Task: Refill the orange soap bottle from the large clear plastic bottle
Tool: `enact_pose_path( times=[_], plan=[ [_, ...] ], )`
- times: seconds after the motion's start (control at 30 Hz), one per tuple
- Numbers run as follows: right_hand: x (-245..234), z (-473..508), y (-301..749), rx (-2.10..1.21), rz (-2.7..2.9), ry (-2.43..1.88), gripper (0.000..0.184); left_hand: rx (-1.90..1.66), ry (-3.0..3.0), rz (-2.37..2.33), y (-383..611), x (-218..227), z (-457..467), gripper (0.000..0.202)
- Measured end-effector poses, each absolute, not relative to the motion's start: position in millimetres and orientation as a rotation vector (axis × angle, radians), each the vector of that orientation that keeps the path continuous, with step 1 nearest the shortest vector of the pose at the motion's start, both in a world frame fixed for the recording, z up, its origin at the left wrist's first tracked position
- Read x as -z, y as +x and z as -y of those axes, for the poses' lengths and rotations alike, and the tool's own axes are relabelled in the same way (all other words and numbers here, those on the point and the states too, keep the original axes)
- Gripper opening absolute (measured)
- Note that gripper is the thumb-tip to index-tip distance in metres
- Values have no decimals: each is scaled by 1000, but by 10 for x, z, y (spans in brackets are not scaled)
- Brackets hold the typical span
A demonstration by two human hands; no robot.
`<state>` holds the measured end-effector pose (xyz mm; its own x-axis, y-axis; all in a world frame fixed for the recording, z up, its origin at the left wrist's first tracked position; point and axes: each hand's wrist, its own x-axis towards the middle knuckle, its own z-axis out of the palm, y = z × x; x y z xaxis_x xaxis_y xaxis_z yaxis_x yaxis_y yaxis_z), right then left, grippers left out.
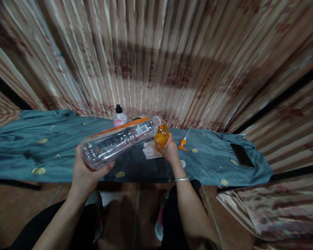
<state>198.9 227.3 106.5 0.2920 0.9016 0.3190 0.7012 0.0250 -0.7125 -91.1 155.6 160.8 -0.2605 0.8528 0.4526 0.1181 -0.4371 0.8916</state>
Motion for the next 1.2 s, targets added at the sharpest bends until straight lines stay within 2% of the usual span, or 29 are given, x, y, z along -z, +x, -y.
enact_pose_path(
  times=[1.2],
  plan=[
    [-1027, -2290, 2005, -282, 1465, -1715, 78, -1757, 1402, -1211, -896, -1614, -1560, 94]
  ],
)
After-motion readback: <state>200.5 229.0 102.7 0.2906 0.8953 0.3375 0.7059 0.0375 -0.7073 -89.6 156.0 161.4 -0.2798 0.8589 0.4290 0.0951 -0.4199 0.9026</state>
